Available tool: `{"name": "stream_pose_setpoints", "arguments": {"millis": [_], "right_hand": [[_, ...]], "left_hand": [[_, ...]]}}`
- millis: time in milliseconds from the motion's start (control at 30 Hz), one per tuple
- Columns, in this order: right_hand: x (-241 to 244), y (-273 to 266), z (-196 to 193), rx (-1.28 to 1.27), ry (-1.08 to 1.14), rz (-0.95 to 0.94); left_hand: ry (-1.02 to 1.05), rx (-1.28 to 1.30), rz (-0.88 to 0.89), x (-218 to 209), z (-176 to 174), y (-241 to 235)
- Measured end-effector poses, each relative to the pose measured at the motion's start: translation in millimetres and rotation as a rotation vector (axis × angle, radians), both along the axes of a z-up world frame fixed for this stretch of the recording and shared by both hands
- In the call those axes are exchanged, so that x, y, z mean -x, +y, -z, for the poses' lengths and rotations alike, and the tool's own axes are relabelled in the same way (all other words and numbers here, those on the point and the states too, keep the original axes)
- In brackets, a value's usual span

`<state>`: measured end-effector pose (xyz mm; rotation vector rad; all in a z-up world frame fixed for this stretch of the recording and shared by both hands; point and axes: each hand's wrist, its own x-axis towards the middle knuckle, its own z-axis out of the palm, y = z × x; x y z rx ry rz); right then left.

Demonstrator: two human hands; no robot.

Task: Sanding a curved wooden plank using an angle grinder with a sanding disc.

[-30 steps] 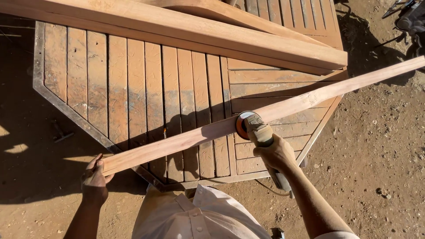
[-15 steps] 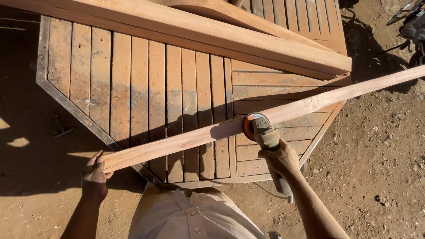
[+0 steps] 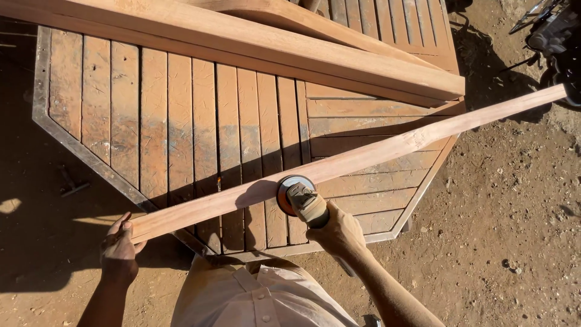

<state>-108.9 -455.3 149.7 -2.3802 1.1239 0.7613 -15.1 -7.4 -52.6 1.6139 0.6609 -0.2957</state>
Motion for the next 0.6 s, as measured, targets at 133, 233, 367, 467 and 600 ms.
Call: {"name": "stream_pose_setpoints", "arguments": {"millis": [133, 233, 367, 467, 600], "right_hand": [[9.3, 75.7, 28.7, -0.172, -0.031, -0.453], [4.0, 75.9, 27.1, -0.234, 0.000, -0.479], [15.2, 1.0, 26.6, -0.042, 0.047, -0.369], [31.6, -77.5, -17.9, 0.092, 0.222, -0.131], [62.4, -144.7, -53.5, 0.275, 0.284, -0.018]], "left_hand": [[0.014, 0.011, 0.022, -0.9, 15.0, 10.2], [0.025, 0.018, 0.040, -2.7, 27.4, 17.0], [0.046, 0.029, 0.063, -6.3, 41.0, 23.9], [0.104, 0.002, 0.017, -6.7, 6.8, 2.3], [0.080, -0.049, -0.028, -4.5, 6.8, -1.5]]}}
